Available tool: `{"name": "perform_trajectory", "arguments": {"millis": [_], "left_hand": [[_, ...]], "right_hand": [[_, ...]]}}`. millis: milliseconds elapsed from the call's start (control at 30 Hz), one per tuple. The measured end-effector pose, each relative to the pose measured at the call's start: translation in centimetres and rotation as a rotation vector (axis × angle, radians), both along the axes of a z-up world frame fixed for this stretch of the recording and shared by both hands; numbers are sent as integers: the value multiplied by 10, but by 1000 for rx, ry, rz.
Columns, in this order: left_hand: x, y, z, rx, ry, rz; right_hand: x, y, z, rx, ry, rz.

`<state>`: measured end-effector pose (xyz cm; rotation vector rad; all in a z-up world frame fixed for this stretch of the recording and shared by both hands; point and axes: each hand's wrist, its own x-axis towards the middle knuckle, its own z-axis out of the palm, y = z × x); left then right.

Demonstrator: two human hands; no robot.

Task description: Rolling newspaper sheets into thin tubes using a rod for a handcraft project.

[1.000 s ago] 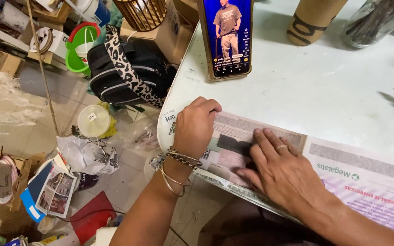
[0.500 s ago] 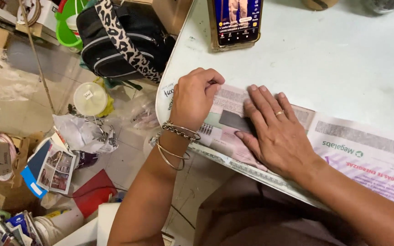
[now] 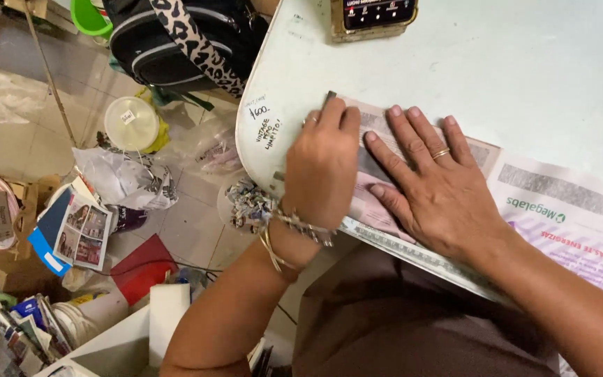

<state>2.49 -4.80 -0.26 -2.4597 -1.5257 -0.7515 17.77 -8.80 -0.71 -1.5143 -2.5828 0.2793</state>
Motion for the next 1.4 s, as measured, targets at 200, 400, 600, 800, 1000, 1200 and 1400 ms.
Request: {"name": "perform_trajectory", "arguments": {"millis": [200,400,600,800,1000,1200,1400], "left_hand": [[15,-35,-10,-414,-96,-3],[18,-38,-18,-555,237,123],[21,-34,-16,-538,254,119],[27,-35,-14,-459,217,70],[20,-38,-28,-487,302,29],[36,-38,-7,-629,242,25],[51,-39,5,-478,322,-48]], "right_hand": [[0,-5,6,35,95,-13],[15,-20,1,56,73,20],[38,-41,-5,-75,4,-114],[61,-66,-7,20,-43,-268],[86,-90,-12,20,-32,-432],[121,-124,-18,-21,7,-580],[129,-129,-11,3,51,-582]]}}
